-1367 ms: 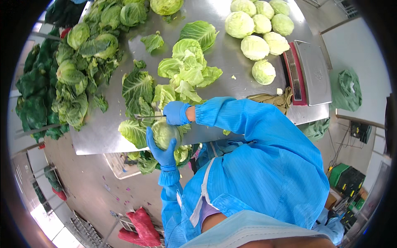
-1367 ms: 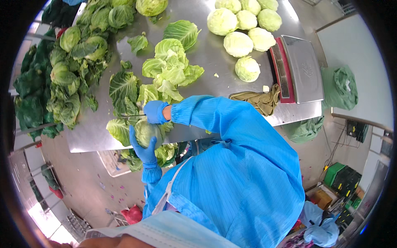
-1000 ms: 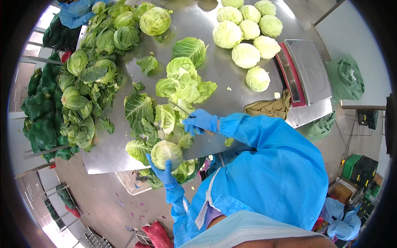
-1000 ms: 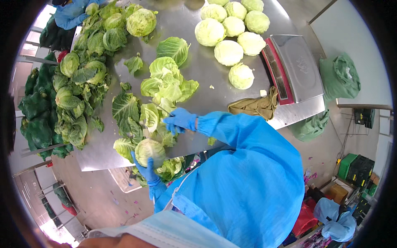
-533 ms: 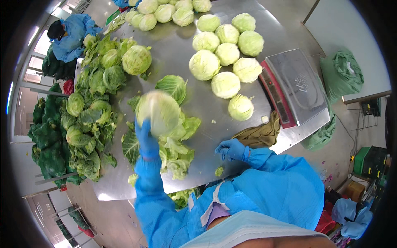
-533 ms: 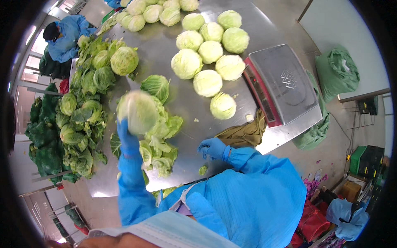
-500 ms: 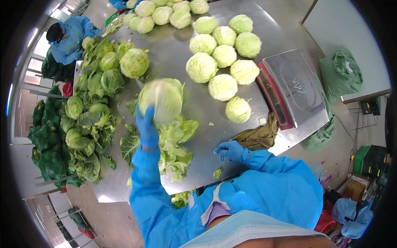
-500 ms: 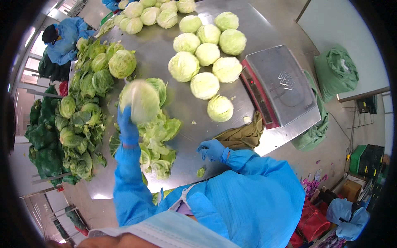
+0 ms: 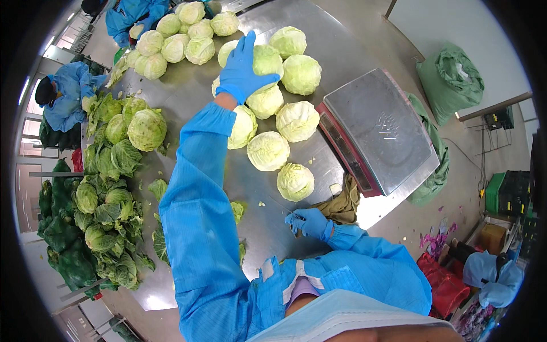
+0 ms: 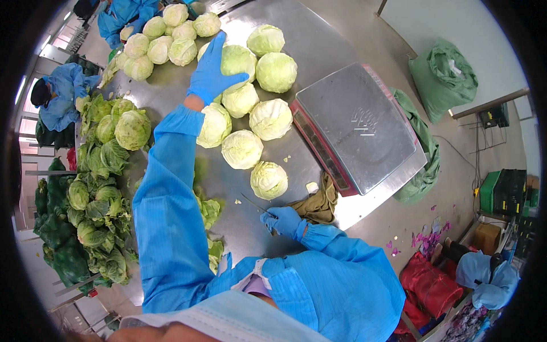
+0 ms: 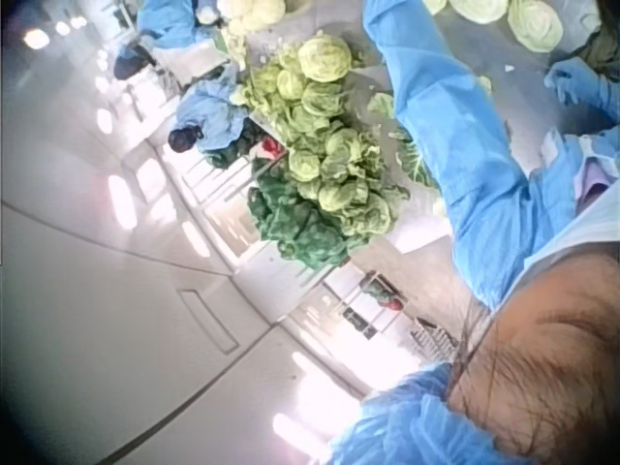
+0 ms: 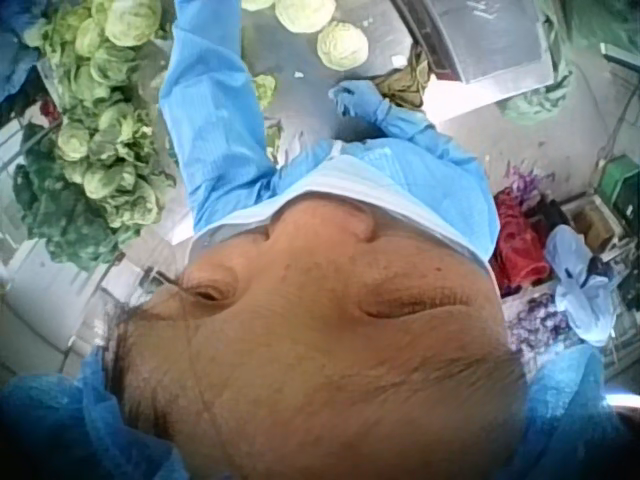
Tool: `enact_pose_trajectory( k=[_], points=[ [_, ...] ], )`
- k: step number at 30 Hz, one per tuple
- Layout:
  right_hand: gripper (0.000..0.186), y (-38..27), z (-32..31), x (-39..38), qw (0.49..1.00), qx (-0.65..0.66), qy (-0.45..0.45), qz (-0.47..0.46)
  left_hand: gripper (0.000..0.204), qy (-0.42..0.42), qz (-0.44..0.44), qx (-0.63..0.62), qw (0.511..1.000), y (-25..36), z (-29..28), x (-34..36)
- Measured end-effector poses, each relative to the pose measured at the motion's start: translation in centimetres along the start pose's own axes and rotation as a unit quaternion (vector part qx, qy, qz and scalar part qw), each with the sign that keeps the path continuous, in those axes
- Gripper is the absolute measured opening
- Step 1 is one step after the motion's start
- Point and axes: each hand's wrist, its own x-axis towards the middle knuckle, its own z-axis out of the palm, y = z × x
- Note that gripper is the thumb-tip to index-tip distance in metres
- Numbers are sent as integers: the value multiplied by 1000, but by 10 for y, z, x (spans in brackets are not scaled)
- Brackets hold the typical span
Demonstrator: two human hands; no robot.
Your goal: The person trims the outer leaves and stalks from cabbages using a curved knife by hand, then places the trimmed heads into a pile.
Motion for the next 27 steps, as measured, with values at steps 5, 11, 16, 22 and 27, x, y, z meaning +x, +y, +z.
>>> enact_pose_trajectory(
  k=[5,11,16,22,27],
  points=[
    [26,5,6,8,996,-50,-12,-68,106,-10,24,-94,995,-9,18,-1],
    [28,-23,8,1,994,-92,-62,3,99,18,2,-188,982,-13,17,-15],
    [35,-43,13,-9,988,-18,-146,45,81,60,-42,-182,981,-9,-19,-58],
    [62,-23,53,-3,985,5,-117,-124,43,-9,-103,-37,994,-30,-112,-234],
    [89,-47,97,55,918,-240,-49,-312,89,-55,-279,192,939,-7,-172,-418]
  ],
)
